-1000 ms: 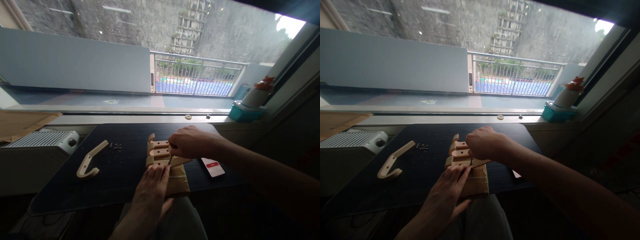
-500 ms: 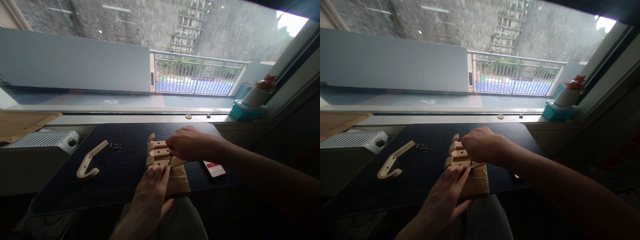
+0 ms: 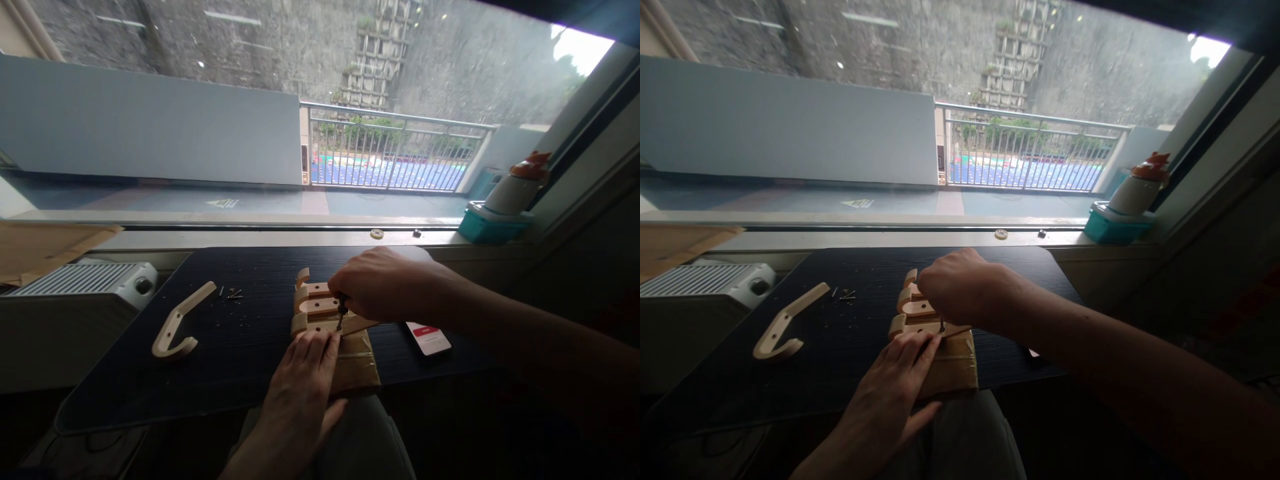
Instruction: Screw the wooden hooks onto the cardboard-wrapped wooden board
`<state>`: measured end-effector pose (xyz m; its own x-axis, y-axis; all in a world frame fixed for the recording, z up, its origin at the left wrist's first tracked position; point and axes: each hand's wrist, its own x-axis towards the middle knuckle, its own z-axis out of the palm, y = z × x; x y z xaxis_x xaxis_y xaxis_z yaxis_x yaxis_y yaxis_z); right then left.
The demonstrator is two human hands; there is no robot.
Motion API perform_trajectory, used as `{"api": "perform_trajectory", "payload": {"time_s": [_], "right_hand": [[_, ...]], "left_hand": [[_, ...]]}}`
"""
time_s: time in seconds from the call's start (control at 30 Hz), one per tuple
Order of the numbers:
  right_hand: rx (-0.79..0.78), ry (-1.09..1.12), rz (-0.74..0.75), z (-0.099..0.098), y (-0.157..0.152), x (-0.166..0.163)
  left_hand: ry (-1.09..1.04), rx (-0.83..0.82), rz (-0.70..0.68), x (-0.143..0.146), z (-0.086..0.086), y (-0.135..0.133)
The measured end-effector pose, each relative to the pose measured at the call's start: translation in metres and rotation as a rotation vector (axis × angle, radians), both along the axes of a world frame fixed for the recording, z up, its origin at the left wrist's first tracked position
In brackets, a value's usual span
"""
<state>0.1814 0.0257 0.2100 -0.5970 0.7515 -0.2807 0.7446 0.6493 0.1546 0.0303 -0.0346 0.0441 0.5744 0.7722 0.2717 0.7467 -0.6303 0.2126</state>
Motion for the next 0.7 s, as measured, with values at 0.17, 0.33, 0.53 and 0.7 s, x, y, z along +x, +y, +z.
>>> {"api": "perform_trajectory", "payload": {"time_s": [0.17, 0.33, 0.53, 0.7], "right_hand": [[-0.01, 0.005, -0.01, -0.009, 0.003, -0.001], [0.009, 0.032, -0.054, -0.013, 0.005, 0.003], [0.009, -0.014, -0.115, -0.003, 0.001, 0.005], [-0.01, 0.013, -0.028, 0.003, 0.0, 0.002]], "left_hand": [[0.013, -0.023, -0.002, 0.001, 0.001, 0.001], [0.025, -0.039, -0.002, 0.001, 0.005, 0.001], [0.025, -0.033, 0.001, 0.001, 0.005, 0.001], [0.012, -0.013, 0.003, 0.001, 0.003, 0.0]]}}
